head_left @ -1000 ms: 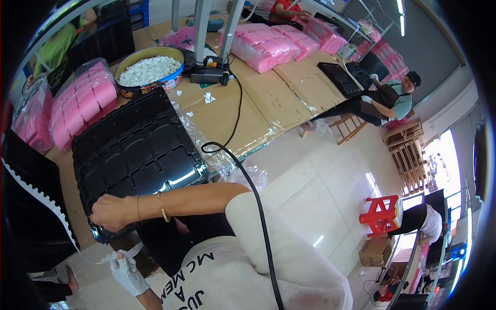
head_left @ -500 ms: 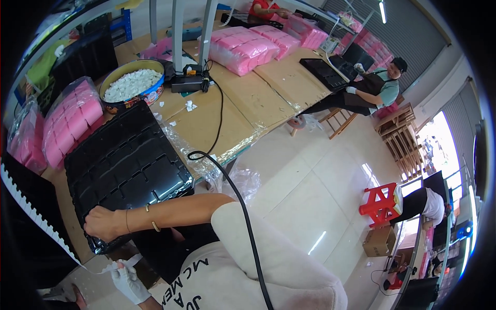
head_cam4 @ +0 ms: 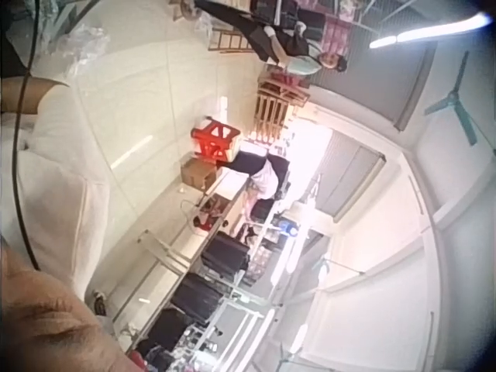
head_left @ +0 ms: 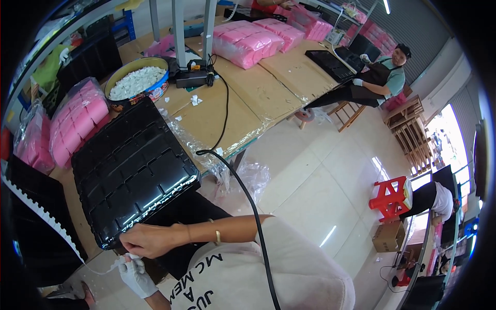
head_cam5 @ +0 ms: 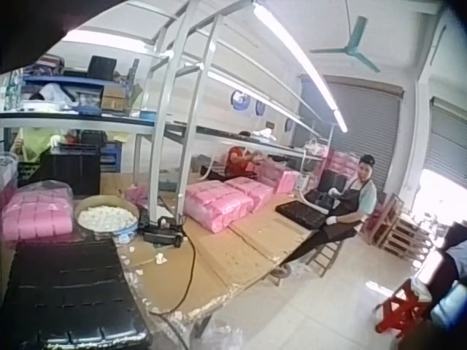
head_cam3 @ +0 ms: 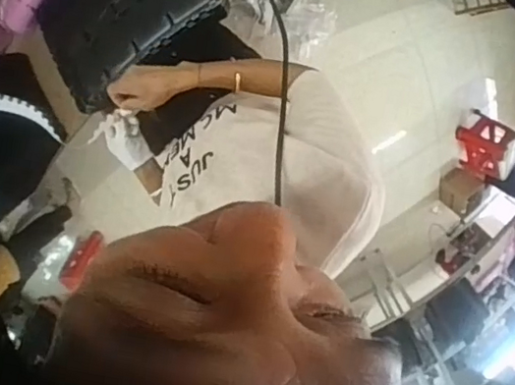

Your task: The person inserts pink foam pieces into a plastic tray and attaches a serrated plastic strip to its edge by hand.

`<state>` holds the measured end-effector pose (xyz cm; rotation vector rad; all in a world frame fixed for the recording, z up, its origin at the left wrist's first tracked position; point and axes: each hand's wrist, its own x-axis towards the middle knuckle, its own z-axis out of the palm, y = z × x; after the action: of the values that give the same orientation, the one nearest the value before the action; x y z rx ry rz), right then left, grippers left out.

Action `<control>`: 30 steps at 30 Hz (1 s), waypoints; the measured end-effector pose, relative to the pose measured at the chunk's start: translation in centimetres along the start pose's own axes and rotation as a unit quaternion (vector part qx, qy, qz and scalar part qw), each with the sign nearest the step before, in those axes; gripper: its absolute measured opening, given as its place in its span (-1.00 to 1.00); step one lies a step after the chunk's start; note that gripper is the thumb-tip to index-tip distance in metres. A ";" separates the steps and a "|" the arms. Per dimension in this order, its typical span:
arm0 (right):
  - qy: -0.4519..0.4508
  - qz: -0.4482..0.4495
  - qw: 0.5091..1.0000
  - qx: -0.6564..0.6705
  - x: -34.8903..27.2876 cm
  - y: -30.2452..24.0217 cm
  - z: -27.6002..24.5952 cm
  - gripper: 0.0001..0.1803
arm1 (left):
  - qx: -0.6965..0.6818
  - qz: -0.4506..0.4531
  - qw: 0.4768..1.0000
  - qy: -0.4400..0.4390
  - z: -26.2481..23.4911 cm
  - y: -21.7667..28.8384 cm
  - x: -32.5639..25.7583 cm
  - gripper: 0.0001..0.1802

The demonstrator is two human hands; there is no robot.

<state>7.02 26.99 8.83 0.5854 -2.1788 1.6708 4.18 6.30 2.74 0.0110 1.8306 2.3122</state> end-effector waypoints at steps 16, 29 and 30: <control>0.060 0.078 0.995 0.027 -5.2 -3.3 -3.1 -0.89 | 0.025 -0.014 0.998 -0.063 4.2 0.7 -1.6 -0.80; 0.020 0.200 0.969 0.147 -6.0 -4.0 -5.2 -0.88 | 0.023 -0.030 0.997 -0.074 7.5 1.0 -2.4 -0.82; 0.022 0.195 0.970 0.145 -6.0 -3.9 -5.1 -0.88 | 0.023 -0.019 0.998 -0.060 7.4 0.7 -2.4 -0.83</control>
<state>14.30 31.78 10.42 0.1891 -2.1341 2.2048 7.40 12.86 5.42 0.1195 1.8083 2.1934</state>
